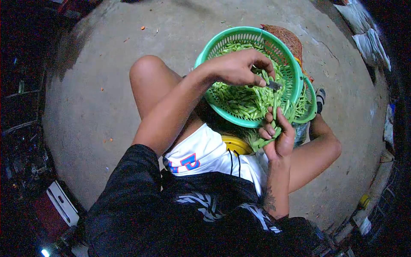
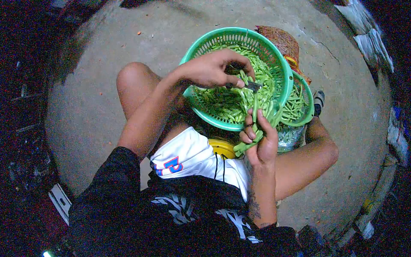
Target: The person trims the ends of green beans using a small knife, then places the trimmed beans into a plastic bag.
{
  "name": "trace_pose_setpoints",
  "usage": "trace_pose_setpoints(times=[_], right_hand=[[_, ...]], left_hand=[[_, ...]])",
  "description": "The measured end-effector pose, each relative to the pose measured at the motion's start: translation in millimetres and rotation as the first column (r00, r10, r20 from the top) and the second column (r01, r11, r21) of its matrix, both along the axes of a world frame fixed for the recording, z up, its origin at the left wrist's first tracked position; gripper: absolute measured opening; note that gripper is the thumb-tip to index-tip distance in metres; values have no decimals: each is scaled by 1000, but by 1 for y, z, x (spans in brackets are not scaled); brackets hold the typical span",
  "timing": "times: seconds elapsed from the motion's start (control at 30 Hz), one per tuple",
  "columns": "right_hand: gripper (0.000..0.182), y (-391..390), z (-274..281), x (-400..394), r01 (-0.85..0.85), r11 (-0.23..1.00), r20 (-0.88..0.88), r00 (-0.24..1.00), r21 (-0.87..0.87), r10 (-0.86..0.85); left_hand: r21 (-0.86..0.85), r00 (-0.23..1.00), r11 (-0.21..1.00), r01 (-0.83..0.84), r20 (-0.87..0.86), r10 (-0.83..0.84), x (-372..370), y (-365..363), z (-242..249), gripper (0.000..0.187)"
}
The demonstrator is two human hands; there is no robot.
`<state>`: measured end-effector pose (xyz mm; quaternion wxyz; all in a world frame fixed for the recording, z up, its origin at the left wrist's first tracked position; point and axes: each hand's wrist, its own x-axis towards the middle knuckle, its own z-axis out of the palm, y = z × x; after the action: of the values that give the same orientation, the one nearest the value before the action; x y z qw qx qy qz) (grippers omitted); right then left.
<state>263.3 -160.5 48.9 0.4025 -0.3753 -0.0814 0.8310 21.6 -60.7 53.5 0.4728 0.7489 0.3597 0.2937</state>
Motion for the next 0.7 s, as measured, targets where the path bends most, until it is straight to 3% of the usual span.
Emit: trace_pose_setpoints(times=[0.3, 0.4, 0.43, 0.5, 0.57, 0.63, 0.7], right_hand=[[25, -6, -2, 10, -58, 998, 15, 998, -10, 58], [25, -7, 0, 16, -52, 998, 48, 997, -31, 53], [25, -6, 1, 17, -47, 998, 69, 996, -43, 50], [25, -5, 0, 15, -42, 998, 74, 996, -43, 45], [25, -3, -1, 10, -35, 998, 82, 996, -49, 39], [25, -2, 1, 7, -63, 998, 76, 995, -31, 65], [25, -3, -1, 11, -68, 997, 63, 996, -30, 70]], left_hand=[[-107, 999, 994, 31, -18, -33, 13, -9, 4, 33], [8, 999, 1000, -19, 30, 19, -6, 5, -5, 33], [-278, 997, 958, -69, -2, 71, -13, 6, -1, 33], [-252, 998, 967, 23, 62, -7, -14, 7, -1, 34], [-23, 998, 998, 65, 5, -65, 0, -2, -6, 35], [-224, 993, 968, 116, 30, -112, 14, -10, -5, 38], [-66, 982, 981, 183, 63, -179, 5, 0, -11, 36]])
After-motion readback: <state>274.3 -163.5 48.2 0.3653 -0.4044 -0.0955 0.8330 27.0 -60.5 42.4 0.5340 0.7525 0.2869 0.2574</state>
